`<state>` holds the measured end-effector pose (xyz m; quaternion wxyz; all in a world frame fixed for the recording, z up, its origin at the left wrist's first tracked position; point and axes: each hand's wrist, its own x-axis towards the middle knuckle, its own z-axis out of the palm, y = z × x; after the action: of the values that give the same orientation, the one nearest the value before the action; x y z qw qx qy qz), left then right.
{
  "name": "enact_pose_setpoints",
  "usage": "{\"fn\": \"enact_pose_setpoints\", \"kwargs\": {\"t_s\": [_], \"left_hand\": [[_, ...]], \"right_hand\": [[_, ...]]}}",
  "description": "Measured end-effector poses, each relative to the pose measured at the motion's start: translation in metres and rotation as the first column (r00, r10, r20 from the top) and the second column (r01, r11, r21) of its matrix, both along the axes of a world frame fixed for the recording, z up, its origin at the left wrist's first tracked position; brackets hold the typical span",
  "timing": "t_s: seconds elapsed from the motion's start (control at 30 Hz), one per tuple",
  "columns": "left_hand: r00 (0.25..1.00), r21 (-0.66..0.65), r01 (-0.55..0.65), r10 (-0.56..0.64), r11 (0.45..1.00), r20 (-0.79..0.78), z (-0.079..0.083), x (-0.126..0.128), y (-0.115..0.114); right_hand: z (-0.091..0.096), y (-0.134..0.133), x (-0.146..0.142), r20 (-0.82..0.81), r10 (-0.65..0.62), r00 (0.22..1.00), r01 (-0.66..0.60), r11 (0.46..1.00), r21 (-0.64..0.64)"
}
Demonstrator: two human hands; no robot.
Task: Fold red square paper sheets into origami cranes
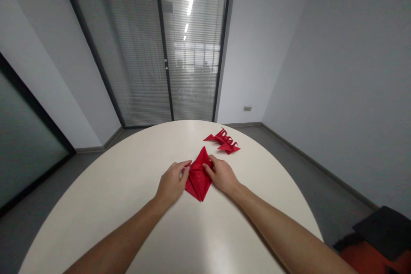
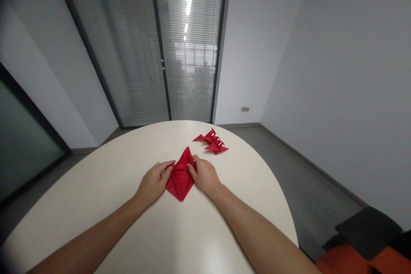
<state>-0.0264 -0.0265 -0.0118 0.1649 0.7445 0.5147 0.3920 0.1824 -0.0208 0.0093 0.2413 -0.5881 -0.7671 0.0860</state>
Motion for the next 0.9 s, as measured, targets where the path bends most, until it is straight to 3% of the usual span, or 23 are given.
{"fn": "enact_pose_setpoints", "kwargs": {"t_s": [0.5,0.63,0.77,0.9], "left_hand": [[0.991,-0.084,0.123,-0.118,0.989,0.064,0.008,0.002,-0.002],[0.988,-0.132,0.149,-0.143,0.98,0.051,0.007,0.001,-0.001],[0.982,-0.098,0.168,-0.175,0.981,-0.067,0.004,0.0,-0.002],[0.956,0.013,0.236,-0.23,0.972,-0.18,0.006,0.001,-0.006]], "right_hand": [[0.003,-0.001,-0.001,-0.055,-0.002,0.998,0.001,1.0,-0.009],[0.003,0.0,0.0,-0.175,0.026,0.984,-0.023,1.0,0.021],[0.006,-0.002,0.002,-0.314,0.2,0.928,-0.146,0.971,0.188],[0.013,-0.008,0.002,-0.221,0.447,0.867,-0.376,0.877,0.3]]}}
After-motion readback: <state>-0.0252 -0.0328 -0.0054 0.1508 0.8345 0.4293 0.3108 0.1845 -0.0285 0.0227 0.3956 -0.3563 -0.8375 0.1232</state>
